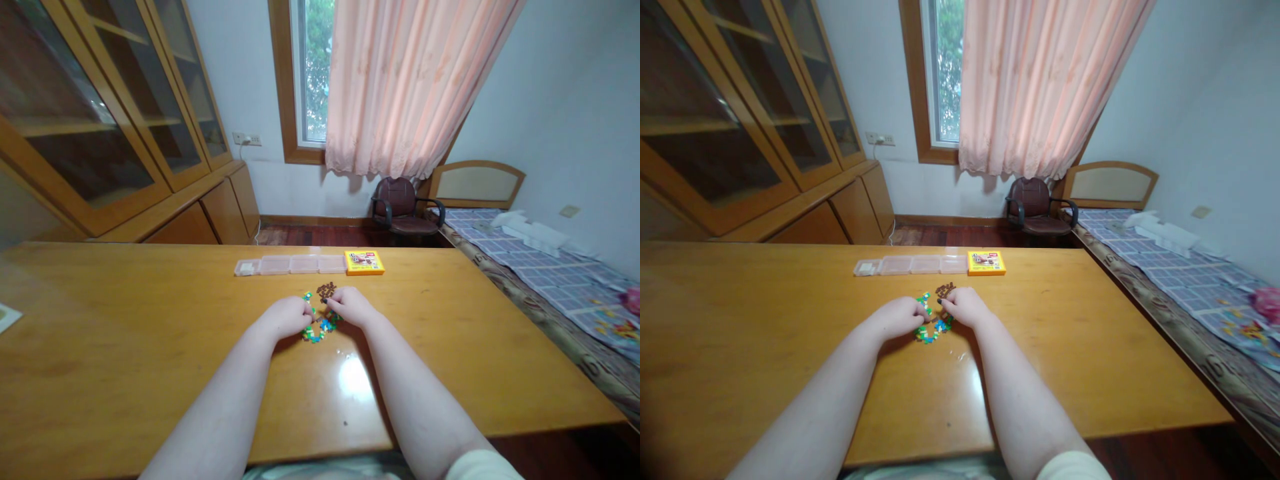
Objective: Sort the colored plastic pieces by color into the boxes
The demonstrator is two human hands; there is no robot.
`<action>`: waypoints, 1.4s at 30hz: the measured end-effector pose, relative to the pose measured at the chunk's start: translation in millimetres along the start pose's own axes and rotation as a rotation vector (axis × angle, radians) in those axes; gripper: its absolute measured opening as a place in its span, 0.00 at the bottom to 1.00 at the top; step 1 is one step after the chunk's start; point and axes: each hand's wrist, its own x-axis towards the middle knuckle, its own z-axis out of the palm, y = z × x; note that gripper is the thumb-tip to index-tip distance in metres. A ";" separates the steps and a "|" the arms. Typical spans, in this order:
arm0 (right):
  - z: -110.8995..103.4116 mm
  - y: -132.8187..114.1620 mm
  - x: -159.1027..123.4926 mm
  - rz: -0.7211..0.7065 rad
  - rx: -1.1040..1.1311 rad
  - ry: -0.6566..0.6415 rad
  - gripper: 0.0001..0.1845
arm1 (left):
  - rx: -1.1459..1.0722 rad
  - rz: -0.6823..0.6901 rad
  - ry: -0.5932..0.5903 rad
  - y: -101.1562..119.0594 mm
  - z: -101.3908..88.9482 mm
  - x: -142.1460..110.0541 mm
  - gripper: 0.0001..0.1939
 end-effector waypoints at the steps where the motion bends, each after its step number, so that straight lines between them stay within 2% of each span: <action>1: -0.6 0.4 0.2 -0.002 -0.013 0.020 0.20 | 0.006 0.009 0.011 0.4 -0.1 -0.1 0.16; 6: -2.0 -1.6 0.1 -0.059 -0.037 0.000 0.18 | -0.004 0.109 0.008 2.7 1.4 0.4 0.18; 11: -0.7 -1.2 -0.1 -0.116 -0.024 -0.042 0.19 | 0.030 0.097 -0.006 3.1 3.9 1.8 0.17; 18: -0.3 2.3 -1.0 -0.036 -0.055 -0.032 0.23 | 0.014 0.039 0.008 -5.0 9.1 7.5 0.18; 24: -1.5 1.1 -1.1 0.035 -0.109 0.016 0.25 | 0.029 0.061 0.024 -4.9 10.1 9.4 0.20; 31: -2.5 -2.1 -1.8 0.009 0.001 -0.075 0.20 | 0.073 0.047 0.036 3.1 8.5 6.9 0.22; 37: -1.7 2.9 -0.3 0.063 -0.082 0.049 0.23 | 0.091 0.030 0.124 2.6 9.1 7.6 0.20; 42: -3.4 6.2 1.4 0.169 -0.098 0.111 0.24 | 0.047 0.110 0.088 5.9 7.9 4.6 0.20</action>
